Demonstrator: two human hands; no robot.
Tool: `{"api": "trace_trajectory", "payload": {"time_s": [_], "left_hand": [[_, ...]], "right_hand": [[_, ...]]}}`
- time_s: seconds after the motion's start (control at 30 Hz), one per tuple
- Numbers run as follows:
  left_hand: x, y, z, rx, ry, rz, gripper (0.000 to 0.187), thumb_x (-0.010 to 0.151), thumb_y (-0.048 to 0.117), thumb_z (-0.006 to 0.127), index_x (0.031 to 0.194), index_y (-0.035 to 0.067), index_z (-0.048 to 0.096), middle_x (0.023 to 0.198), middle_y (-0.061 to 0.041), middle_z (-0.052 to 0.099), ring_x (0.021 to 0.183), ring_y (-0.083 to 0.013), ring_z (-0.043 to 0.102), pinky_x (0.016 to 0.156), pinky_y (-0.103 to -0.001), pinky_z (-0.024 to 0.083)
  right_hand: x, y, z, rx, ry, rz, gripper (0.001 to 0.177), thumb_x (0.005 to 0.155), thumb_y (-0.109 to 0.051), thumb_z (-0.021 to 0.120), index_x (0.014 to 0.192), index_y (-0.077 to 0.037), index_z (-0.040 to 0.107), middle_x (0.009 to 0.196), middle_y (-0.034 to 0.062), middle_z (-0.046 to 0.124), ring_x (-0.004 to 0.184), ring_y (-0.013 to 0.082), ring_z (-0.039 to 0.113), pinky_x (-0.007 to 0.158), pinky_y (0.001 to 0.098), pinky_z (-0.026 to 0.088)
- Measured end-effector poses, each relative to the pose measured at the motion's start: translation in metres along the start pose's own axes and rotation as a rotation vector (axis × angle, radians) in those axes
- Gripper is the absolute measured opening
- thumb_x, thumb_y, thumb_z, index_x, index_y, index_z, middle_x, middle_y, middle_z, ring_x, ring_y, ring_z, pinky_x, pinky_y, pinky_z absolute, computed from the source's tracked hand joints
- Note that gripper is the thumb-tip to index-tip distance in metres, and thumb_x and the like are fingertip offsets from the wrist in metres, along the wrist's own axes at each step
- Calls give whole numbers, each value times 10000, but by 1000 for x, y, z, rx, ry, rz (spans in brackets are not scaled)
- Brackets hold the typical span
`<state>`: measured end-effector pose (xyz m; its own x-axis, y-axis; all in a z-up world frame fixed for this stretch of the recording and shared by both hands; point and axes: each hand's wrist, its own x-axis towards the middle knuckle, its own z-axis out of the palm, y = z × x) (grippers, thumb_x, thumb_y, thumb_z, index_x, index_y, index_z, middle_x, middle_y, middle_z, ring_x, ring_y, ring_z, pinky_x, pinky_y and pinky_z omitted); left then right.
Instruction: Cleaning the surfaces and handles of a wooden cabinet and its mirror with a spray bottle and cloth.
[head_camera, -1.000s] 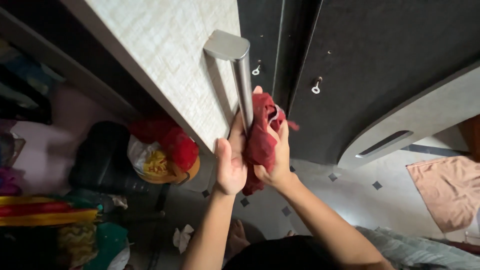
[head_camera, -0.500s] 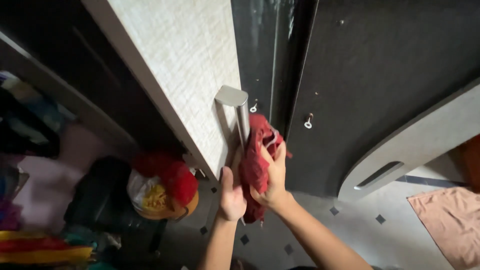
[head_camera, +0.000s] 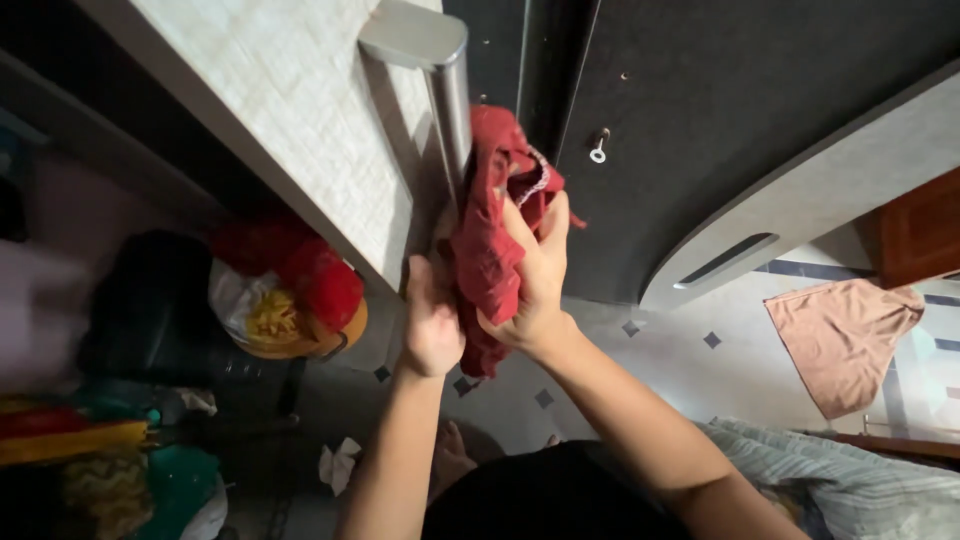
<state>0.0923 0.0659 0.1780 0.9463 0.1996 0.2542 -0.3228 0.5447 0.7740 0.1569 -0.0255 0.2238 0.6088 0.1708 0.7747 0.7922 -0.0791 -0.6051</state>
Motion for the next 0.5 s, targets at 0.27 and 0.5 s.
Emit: {"api": "trace_trajectory", "payload": {"time_s": [0.27, 0.5], "left_hand": [[16, 31, 35, 113, -106, 105, 832, 1128, 618, 285, 1663, -15, 206, 1731, -124, 242, 1618, -243, 252, 1356, -385, 179], [-13, -21, -15, -51, 52, -169, 827, 1110, 585, 281, 1632, -56, 237, 1693, -192, 273, 1567, -292, 287, 1304, -443, 208]], "right_hand": [[-47, 41, 16, 988, 172, 783, 248, 1065, -146, 632, 1280, -38, 570, 1126, 57, 614, 966, 132, 594, 849, 310, 506], [14, 0, 6, -124, 111, -82, 363, 1020, -136, 615, 1338, 10, 518, 1260, 162, 505, 1159, 291, 537, 1013, 407, 471]]}}
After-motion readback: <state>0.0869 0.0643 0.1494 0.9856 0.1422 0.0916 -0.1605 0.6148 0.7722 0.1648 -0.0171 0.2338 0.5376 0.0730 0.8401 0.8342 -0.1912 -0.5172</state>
